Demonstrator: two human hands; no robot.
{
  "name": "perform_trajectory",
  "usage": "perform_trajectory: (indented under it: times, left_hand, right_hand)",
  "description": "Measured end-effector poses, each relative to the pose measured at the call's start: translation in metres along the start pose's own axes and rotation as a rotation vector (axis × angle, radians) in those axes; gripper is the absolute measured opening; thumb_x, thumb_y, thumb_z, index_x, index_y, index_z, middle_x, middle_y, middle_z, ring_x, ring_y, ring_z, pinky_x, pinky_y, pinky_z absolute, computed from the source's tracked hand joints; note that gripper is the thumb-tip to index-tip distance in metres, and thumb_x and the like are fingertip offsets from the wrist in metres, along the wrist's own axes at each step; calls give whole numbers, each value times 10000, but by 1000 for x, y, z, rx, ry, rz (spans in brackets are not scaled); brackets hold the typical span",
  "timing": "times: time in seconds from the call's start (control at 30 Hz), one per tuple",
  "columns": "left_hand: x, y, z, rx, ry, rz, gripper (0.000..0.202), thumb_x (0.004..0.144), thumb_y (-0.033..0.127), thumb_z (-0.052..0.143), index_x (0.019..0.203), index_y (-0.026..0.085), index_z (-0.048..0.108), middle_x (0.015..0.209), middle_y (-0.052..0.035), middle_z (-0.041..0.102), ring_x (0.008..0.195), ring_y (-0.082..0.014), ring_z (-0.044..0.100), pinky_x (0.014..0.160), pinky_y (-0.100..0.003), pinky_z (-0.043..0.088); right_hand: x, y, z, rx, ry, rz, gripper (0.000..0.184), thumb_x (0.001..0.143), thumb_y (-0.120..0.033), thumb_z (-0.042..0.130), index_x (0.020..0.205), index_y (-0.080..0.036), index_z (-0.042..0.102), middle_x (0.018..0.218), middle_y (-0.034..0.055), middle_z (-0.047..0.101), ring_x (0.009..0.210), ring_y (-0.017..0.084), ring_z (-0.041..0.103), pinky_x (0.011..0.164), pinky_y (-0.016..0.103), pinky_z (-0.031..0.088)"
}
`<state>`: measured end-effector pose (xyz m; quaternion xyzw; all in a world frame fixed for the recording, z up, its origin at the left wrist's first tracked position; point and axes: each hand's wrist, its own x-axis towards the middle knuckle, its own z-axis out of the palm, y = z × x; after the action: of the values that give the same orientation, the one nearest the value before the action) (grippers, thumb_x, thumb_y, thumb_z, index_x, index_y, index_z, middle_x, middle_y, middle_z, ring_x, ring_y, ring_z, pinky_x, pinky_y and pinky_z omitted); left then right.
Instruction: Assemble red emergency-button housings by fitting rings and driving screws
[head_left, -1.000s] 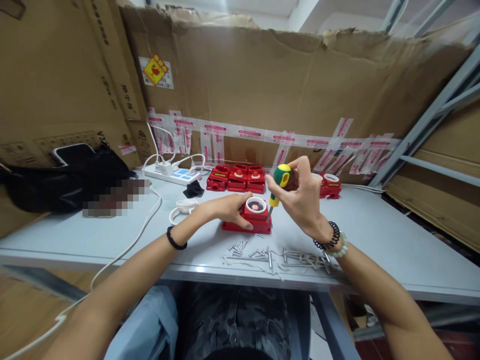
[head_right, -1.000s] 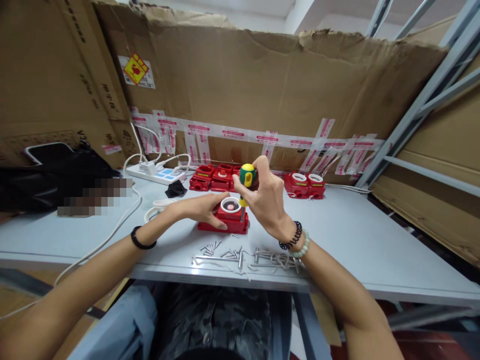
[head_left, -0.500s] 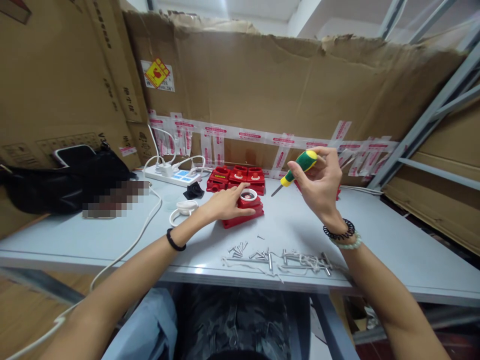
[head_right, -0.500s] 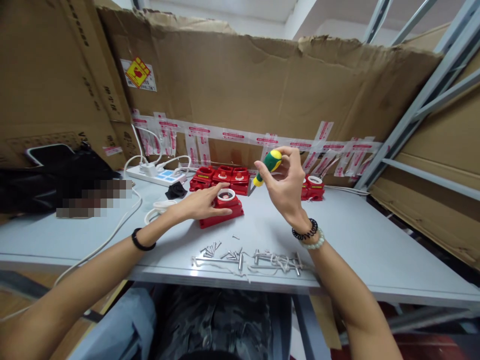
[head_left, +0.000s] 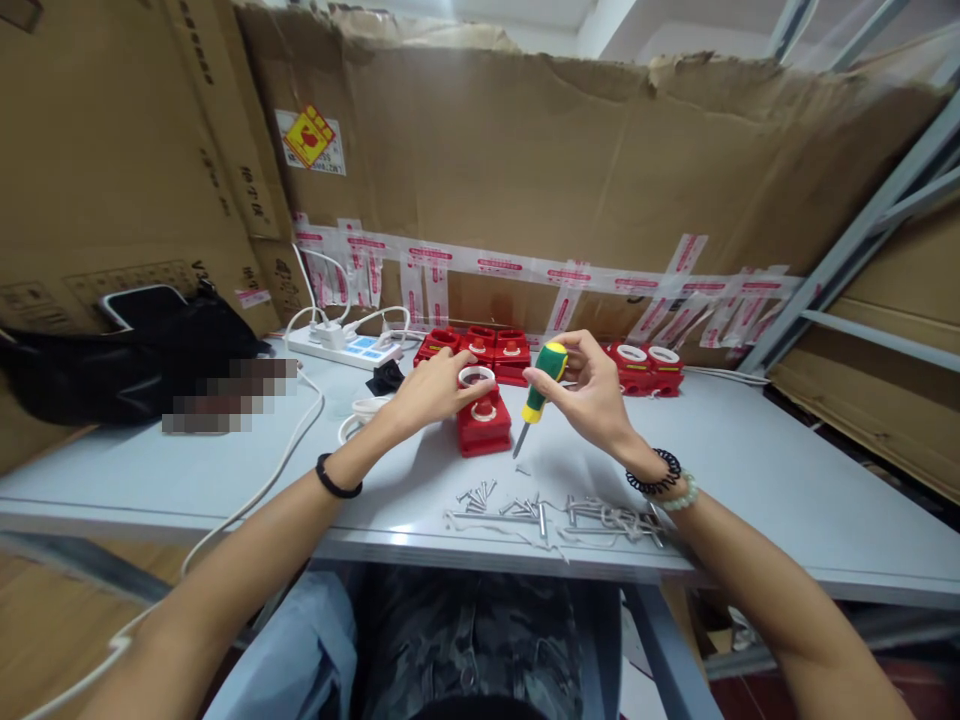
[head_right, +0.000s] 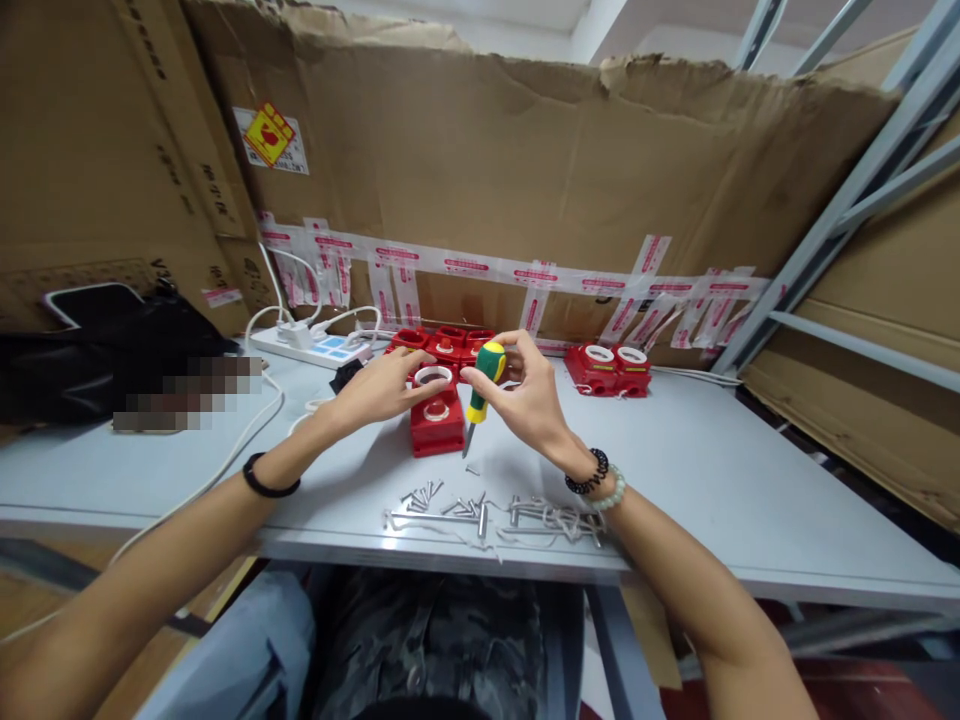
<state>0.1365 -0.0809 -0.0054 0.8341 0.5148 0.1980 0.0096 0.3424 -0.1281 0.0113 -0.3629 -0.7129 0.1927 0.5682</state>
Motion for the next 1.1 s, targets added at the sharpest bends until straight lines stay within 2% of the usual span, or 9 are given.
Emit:
perform_trajectory:
  times: [0.07,0.17,0.27,0.43,0.6,0.87,0.97,1.1]
  left_hand:
    - [1,-2,-1,17,46,19,547,855,662,391,1088,203,576,1025,-103,570,992,-289,545,810,-374,438]
    - [3,-7,4,-20,68,122,546,857,646,416,1163,216,556,1143,-107,536,1099,-293,481,886,-383,418]
    - [6,-11,11,-106,-40,203,557,885,626,376,1238,218,514,1212,-97,535,1127,-266,484,938,-369,396]
    - [9,-14,14,-191,-167,167,579,894,652,313,1256,225,462,1213,-89,590,1048,-239,576,858,-333,433]
    - [9,-13,13,-182,-176,187,552,915,614,309,1272,214,439,1238,-99,583,1074,-247,573,863,-338,431]
    - [5,-6,20,-147,-122,178,531,928,581,311,1279,208,449,1182,-109,591,1085,-260,550,902,-365,417]
    - [1,2,23,-140,-95,178,521,935,570,308,1286,209,440,1200,-108,577,1111,-266,533,919,-374,406]
    - [-3,11,26,-134,-91,182,509,941,564,295,1280,213,441,1156,-99,587,1075,-263,548,916,-376,406]
  right_hand:
    - [-1,0,1,-5,-30,15,392,684,-394,754,916,-214,494,762,-18,596,664,123,586,563,253,493]
    - [-3,-1,3,-6,-65,29,398,679,-389,760,920,-217,496,742,-21,597,657,124,584,564,251,500]
    - [-5,-2,4,-19,-82,45,411,677,-409,756,930,-222,492,742,-18,603,657,130,593,544,248,502]
    - [-5,-3,1,-32,-105,38,405,687,-419,745,939,-224,495,754,-13,612,667,135,604,541,253,508]
    - [0,-13,-7,-30,-6,-19,373,687,-365,755,918,-224,499,782,-16,602,684,129,603,550,249,509]
    - [8,-18,-18,-31,200,-103,371,716,-408,727,936,-260,467,789,-23,558,676,139,617,594,293,557]
    - [11,-16,-21,-51,240,-139,354,731,-405,715,933,-265,461,798,-20,556,701,151,629,623,313,564]
    - [13,-14,-23,-55,242,-149,345,726,-395,722,922,-263,470,774,-21,560,679,151,627,590,305,550]
